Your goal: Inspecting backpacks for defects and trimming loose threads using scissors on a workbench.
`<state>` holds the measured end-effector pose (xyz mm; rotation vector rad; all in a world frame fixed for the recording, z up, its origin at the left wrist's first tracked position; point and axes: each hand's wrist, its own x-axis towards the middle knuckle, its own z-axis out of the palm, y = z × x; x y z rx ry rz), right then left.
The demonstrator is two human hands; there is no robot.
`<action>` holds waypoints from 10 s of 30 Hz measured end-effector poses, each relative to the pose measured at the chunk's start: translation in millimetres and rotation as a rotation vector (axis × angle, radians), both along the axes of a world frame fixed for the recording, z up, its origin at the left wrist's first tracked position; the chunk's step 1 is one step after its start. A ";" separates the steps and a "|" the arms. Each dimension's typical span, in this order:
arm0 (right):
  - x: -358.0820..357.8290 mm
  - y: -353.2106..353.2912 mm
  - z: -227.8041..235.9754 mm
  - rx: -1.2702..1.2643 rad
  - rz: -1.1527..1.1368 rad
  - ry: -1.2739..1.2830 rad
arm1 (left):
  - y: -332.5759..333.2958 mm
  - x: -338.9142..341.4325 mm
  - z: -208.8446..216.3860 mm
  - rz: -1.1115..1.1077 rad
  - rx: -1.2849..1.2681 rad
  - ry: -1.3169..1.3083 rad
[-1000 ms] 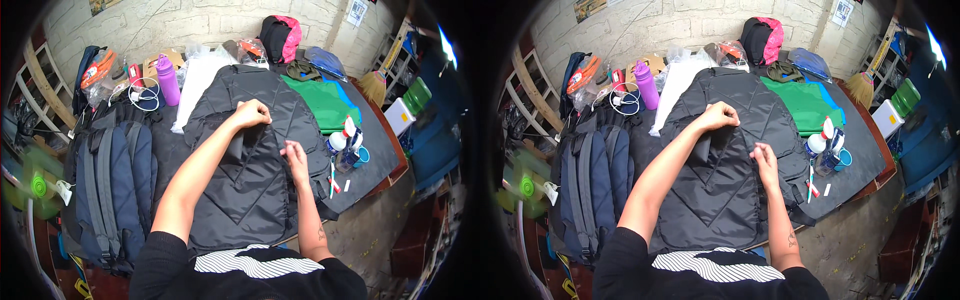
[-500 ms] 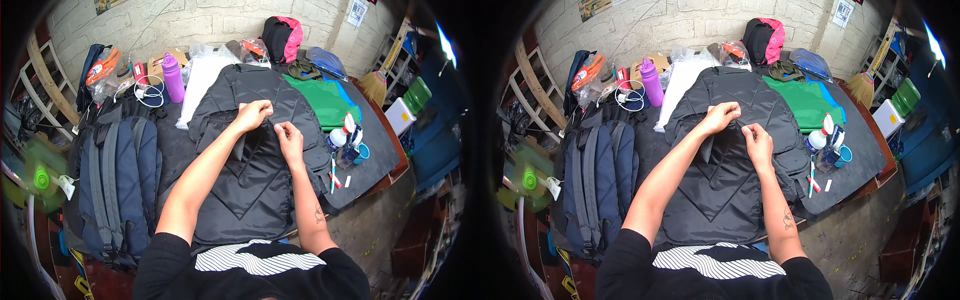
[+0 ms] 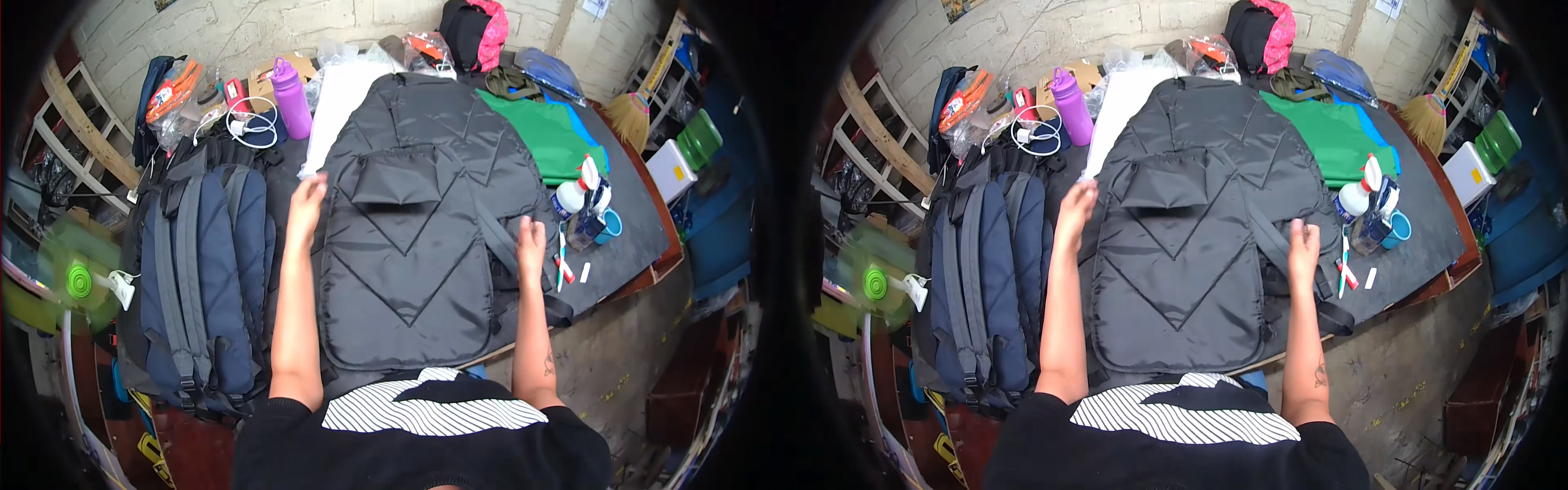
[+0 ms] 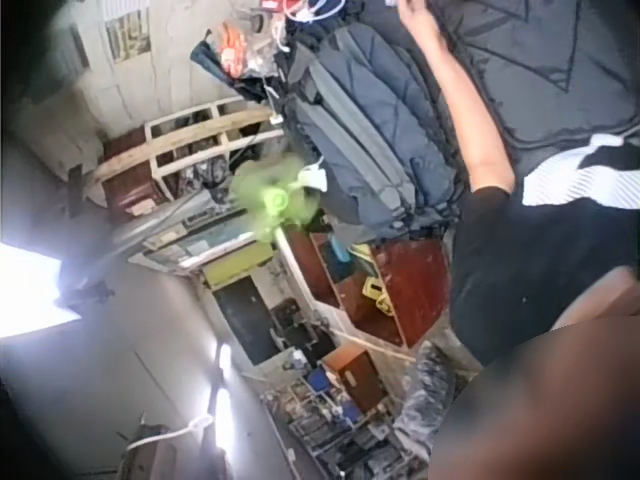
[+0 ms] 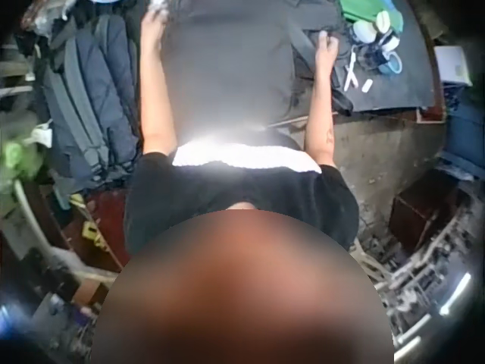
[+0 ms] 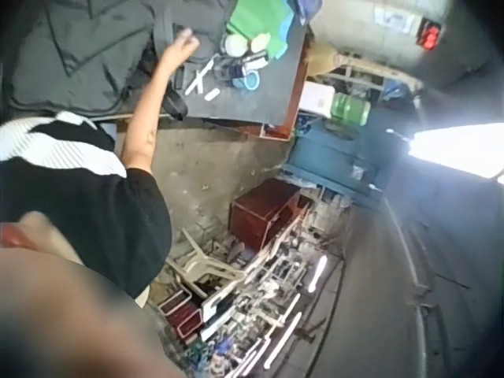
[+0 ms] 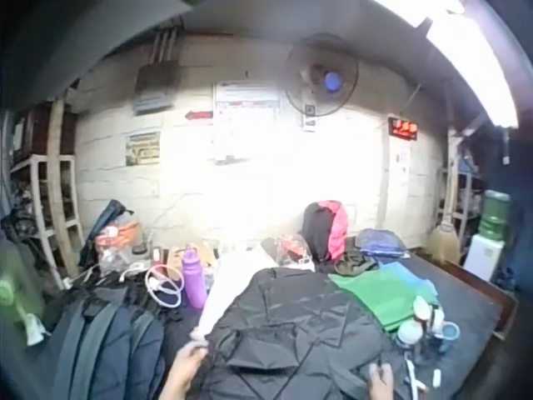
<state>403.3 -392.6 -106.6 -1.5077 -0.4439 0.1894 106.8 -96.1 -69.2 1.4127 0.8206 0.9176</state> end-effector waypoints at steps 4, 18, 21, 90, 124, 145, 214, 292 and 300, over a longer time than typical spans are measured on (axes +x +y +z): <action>-12.5 -29.8 -2.8 0.002 0.038 0.181 | -59.4 -45.3 -30.2 -0.079 -0.234 0.405; -104.6 86.0 155.7 -0.424 0.535 -0.353 | -147.4 38.9 61.6 -0.923 -0.471 -0.639; -54.8 91.9 177.7 -0.310 0.616 -0.405 | -153.1 43.6 84.1 -0.779 -0.067 -0.393; -73.9 98.4 132.4 -0.350 -0.035 -0.923 | -62.8 159.2 78.9 -0.037 0.804 0.109; -80.5 101.0 133.0 -0.357 -0.003 -1.036 | -68.5 149.0 69.7 -0.082 0.668 -0.023; 11.1 75.7 111.3 -0.128 0.238 0.040 | -4.0 116.5 79.9 -0.412 0.237 0.041; -64.6 32.3 30.8 -0.491 0.100 -0.625 | -140.6 -48.4 -7.9 0.417 0.681 0.582; 55.3 -144.7 -31.0 -0.941 -0.313 -0.407 | -183.1 84.0 -71.2 -0.192 0.928 0.747; 92.7 -156.0 129.4 -1.222 -0.801 -0.711 | -183.9 75.6 -62.0 -0.165 0.880 0.777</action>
